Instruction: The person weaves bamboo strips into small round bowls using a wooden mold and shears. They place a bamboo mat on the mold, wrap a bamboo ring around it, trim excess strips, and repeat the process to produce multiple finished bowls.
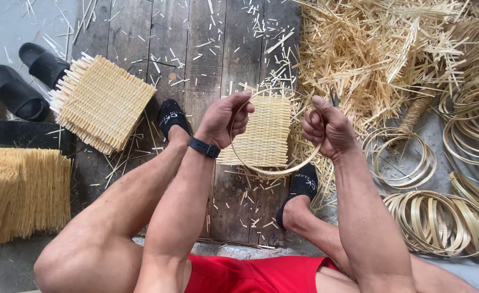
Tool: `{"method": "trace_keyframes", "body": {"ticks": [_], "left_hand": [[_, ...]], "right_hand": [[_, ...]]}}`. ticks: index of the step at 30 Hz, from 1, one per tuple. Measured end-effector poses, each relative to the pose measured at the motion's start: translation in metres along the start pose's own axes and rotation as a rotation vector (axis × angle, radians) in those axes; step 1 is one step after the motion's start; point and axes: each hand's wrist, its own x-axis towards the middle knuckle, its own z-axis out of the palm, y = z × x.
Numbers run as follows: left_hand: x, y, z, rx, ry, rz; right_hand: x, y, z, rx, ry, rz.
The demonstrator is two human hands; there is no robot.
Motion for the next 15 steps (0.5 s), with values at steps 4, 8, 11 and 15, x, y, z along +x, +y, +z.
{"method": "trace_keyframes", "body": {"ticks": [4, 8, 11, 15], "left_hand": [[-0.001, -0.002, -0.002, 0.021, 0.093, -0.014], [-0.001, -0.008, -0.016, 0.013, 0.119, -0.011], [0.005, -0.021, -0.034, -0.122, 0.163, 0.026], [0.025, -0.050, -0.063, -0.019, 0.417, 0.179]], "right_hand": [[0.003, 0.003, -0.004, -0.087, -0.019, 0.015], [-0.001, 0.009, -0.004, -0.175, 0.044, 0.016], [0.002, 0.020, -0.008, -0.501, 0.140, 0.018], [0.019, 0.043, -0.015, -0.715, 0.373, 0.014]]}}
